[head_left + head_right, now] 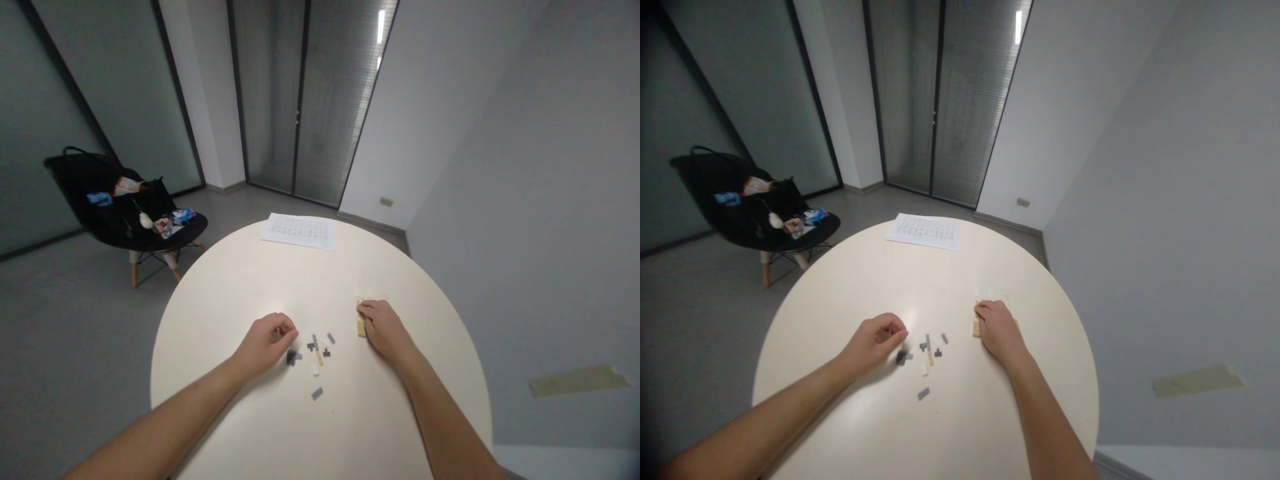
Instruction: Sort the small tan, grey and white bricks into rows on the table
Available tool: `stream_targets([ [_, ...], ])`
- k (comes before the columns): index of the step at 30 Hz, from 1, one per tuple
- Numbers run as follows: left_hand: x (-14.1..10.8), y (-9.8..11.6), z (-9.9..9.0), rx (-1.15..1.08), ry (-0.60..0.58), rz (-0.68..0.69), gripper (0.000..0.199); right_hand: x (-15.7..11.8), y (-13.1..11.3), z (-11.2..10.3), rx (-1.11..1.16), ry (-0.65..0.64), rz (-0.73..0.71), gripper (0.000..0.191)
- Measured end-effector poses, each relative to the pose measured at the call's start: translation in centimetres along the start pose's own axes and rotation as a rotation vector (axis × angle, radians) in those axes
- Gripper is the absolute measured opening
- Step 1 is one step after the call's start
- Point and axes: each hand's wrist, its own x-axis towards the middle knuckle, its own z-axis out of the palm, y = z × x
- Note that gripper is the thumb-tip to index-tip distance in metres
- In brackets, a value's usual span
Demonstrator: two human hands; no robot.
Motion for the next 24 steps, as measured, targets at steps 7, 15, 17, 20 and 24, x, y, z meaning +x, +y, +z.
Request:
stream_targets([
  [7,0.0,-0.1,0.1,-0.005,-0.001,-0.002,0.015,0.2,0.3,0.4,-0.015,0.011,-0.006,0.037],
  [15,0.1,0.0,0.0,0.017,-0.034,0.007,0.013,0.3,0.1,0.3,-0.006,0.017,-0.012,0.039],
  [17,0.2,-0.1,0.1,0.028,-0.043,0.013,0.012,0.1,-0.3,-0.2,0.037,0.065,-0.015,0.038],
  [20,0.2,-0.2,0.1,0.03,-0.047,0.009,0.011,-0.4,-1.8,-1.1,0.192,0.092,-0.025,0.034],
  [24,0.1,-0.4,0.2,0.01,-0.037,-0.006,0.012,-1.1,-4.4,-2.3,0.326,-0.099,-0.071,0.028],
])
